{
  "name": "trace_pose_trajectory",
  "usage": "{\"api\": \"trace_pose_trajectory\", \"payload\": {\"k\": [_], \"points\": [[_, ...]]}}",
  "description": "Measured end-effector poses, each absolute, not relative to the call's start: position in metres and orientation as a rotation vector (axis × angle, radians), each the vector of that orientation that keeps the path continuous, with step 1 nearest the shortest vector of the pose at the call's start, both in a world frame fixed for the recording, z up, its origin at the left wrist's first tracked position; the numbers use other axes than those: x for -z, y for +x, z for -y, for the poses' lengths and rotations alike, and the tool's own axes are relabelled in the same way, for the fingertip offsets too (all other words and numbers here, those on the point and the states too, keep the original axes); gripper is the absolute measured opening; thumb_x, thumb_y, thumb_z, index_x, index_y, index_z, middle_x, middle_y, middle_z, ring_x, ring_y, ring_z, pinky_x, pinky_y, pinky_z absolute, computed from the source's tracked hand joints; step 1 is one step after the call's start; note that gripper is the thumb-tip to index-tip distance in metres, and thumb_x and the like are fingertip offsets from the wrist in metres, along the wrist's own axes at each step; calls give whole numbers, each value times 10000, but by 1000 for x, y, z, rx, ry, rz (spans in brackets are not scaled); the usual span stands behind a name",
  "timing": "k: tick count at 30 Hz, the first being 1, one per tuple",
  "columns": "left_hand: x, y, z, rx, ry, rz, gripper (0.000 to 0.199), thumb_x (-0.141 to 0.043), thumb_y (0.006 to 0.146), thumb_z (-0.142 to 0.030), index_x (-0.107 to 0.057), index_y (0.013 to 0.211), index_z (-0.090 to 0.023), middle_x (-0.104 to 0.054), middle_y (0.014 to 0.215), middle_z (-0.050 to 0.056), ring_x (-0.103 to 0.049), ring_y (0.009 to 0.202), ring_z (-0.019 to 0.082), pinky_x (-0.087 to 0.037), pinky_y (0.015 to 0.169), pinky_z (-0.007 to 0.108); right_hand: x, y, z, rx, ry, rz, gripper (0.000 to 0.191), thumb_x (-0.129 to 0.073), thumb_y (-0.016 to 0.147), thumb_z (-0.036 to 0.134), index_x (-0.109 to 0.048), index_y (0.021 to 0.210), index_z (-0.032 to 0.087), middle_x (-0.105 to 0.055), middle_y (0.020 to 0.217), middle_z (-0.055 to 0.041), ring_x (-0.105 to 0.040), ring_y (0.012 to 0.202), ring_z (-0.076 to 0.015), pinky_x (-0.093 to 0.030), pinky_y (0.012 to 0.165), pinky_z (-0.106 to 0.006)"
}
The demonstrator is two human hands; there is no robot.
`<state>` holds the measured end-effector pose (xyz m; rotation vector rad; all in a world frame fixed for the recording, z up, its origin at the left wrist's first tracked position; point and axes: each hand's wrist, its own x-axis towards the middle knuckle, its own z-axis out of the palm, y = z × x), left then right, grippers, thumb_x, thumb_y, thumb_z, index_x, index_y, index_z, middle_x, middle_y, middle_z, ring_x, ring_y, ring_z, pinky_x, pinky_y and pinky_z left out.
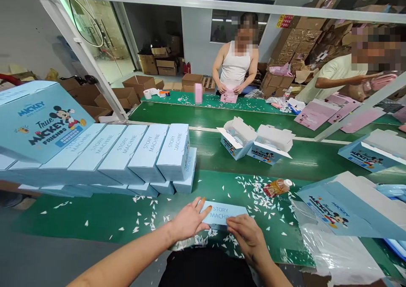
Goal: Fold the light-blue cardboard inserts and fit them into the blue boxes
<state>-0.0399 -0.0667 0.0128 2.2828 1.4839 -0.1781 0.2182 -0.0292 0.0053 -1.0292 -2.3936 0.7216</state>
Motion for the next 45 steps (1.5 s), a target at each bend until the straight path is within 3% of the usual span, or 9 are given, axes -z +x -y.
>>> {"api": "trace_pose_trajectory", "payload": {"k": [11, 17, 20, 24, 27, 31, 35, 41, 45], "points": [[-15, -44, 64, 145, 2337, -1458, 670, -361, 915, -606, -389, 1451, -204, -417, 1457, 232, -399, 1360, 397, -487, 972, 512, 18, 141, 42, -333, -919, 2609, 167, -449, 890, 129, -580, 805, 190, -587, 814, -54, -492, 768, -192, -333, 680, -318], [-13, -45, 63, 58, 2326, -1480, 689, -339, 907, -637, -410, 1445, -212, -451, 1438, 221, -437, 1334, 377, -472, 985, 524, 8, 175, 6, -922, -1418, 2294, 294, -299, 968, 240, -588, 932, 204, -632, 707, -22, -570, 629, -152, -436, 623, -279], [-10, -44, 65, 74, 2348, -1486, 647, -340, 930, -596, -392, 1453, -217, -422, 1464, 223, -421, 1336, 414, -436, 993, 572, 3, 226, -32, -695, -1625, 2101, 374, -298, 964, 314, -611, 1144, 214, -694, 996, -94, -645, 897, -227, -525, 829, -413], [1, -41, 70, -41, 2363, -1549, 607, -349, 941, -571, -376, 1455, -249, -394, 1494, 195, -398, 1350, 415, -371, 1036, 601, 5, 276, -44, -328, -1574, 2293, 377, -435, 909, 337, -670, 1182, 230, -453, 1472, -99, -404, 1351, -391, -376, 1032, -690], [10, -40, 72, -71, 2355, -1576, 602, -347, 941, -577, -368, 1457, -267, -386, 1503, 175, -381, 1365, 404, -349, 1061, 600, 3, 274, -21, -654, -1269, 2548, 432, -526, 908, 409, -586, 1323, 306, -417, 1510, -36, -337, 1433, -326, -347, 1133, -632], [13, -44, 72, -101, 2336, -1552, 616, -367, 927, -599, -368, 1454, -280, -366, 1517, 160, -351, 1389, 397, -340, 1087, 597, -3, 253, 4, -955, -1070, 2617, 363, -567, 904, 400, -639, 1255, 339, -566, 1380, -13, -457, 1365, -266, -409, 1145, -529], [8, -53, 72, -117, 2338, -1436, 594, -385, 955, -491, -271, 1502, -291, -258, 1583, 134, -275, 1437, 382, -368, 1101, 562, 1, 249, 3, -913, -1032, 2522, 295, -553, 916, 380, -693, 1167, 314, -646, 1270, -27, -544, 1285, -241, -469, 1106, -463], [7, -62, 70, -54, 2407, -1291, 541, -374, 966, -318, -270, 1476, -461, -234, 1603, 29, -241, 1433, 403, -396, 1044, 619, 16, 261, 5, -754, -916, 2767, 437, -409, 954, 217, -559, 1357, 295, -499, 1443, -22, -389, 1417, -271, -411, 1140, -516], [9, -61, 71, -51, 2419, -1302, 564, -392, 953, -289, -273, 1476, -464, -242, 1600, 36, -244, 1421, 417, -376, 1037, 644, 25, 264, 11, -699, -928, 2828, 528, -422, 930, 176, -461, 1431, 337, -403, 1512, 0, -333, 1447, -289, -409, 1129, -537]]}}
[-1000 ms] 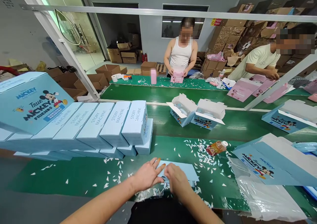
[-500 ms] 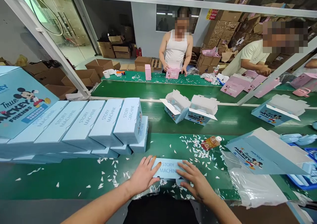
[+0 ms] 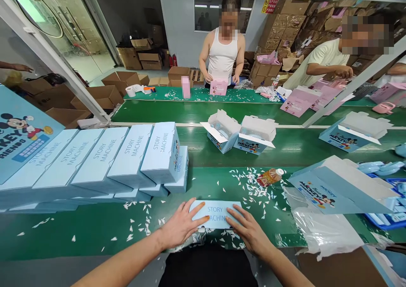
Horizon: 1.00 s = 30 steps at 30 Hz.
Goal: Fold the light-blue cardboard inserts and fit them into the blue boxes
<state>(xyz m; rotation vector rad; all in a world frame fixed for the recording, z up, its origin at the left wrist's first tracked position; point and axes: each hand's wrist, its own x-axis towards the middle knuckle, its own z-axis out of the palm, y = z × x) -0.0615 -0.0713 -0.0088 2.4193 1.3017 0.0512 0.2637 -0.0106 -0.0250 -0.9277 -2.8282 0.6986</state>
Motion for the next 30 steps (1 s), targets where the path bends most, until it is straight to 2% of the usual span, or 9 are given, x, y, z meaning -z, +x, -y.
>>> {"api": "trace_pose_trajectory", "payload": {"k": [3, 6, 11, 16, 19, 22, 25, 28, 30], "points": [[10, -61, 71, -27, 2453, -1301, 577, -386, 951, -283, -254, 1489, -445, -238, 1601, 45, -246, 1414, 423, -351, 1041, 659, 27, 264, 8, -659, -899, 2858, 551, -409, 924, 144, -447, 1442, 327, -404, 1512, 0, -319, 1453, -289, -406, 1133, -534], [13, -61, 71, -23, 2510, -1322, 588, -377, 947, -257, -249, 1497, -421, -228, 1604, 49, -234, 1416, 420, -381, 1019, 622, 31, 265, 4, -577, -862, 2901, 534, -372, 943, 136, -449, 1445, 302, -409, 1511, -4, -316, 1455, -280, -421, 1132, -504], [13, -56, 74, 69, 2599, -1391, 647, -397, 933, -208, -192, 1512, -412, -189, 1617, 43, -203, 1429, 421, -383, 1011, 613, 45, 270, 7, -397, -790, 2939, 583, -385, 935, 146, -355, 1496, 299, -335, 1554, -14, -280, 1462, -307, -455, 1074, -507], [10, -55, 80, 186, 2614, -1375, 677, -417, 936, -238, -130, 1522, -415, -138, 1633, 40, -140, 1462, 428, -305, 1052, 680, 49, 271, 17, -371, -795, 3045, 687, -392, 898, 151, -217, 1543, 313, -187, 1608, -9, -216, 1472, -350, -382, 1082, -581], [6, -50, 80, 247, 2582, -1359, 753, -468, 893, -215, -106, 1532, -385, -74, 1643, 58, -68, 1475, 453, -253, 1064, 717, 53, 272, 17, -412, -798, 3084, 803, -418, 816, 102, -174, 1553, 309, -117, 1623, -13, -171, 1478, -373, -299, 1104, -627], [1, -40, 71, 313, 2503, -1376, 758, -536, 831, -227, -223, 1516, -314, -99, 1628, 139, -113, 1460, 486, -225, 1076, 720, 61, 276, 11, -448, -782, 3088, 873, -441, 760, 78, -168, 1550, 331, -92, 1628, -3, -129, 1488, -366, -233, 1129, -633], [0, -26, 56, 352, 2429, -1403, 726, -592, 805, -347, -338, 1466, -188, -170, 1582, 248, -196, 1436, 496, -171, 1125, 697, 60, 280, -1, -481, -710, 3097, 839, -429, 797, 82, -172, 1540, 375, -89, 1629, 19, -118, 1495, -337, -196, 1147, -626], [7, -13, 49, 289, 2335, -1506, 688, -546, 843, -414, -357, 1455, -163, -222, 1564, 254, -243, 1427, 472, -200, 1151, 649, 43, 278, -21, -575, -655, 3108, 771, -437, 840, 129, -214, 1523, 409, -146, 1622, 31, -173, 1482, -323, -206, 1142, -635], [18, -7, 52, 209, 2257, -1619, 667, -509, 870, -456, -366, 1458, -176, -234, 1566, 240, -249, 1429, 457, -210, 1154, 644, 25, 271, -43, -667, -631, 3081, 676, -470, 879, 225, -281, 1507, 390, -236, 1601, 8, -266, 1449, -301, -253, 1147, -594]]}}
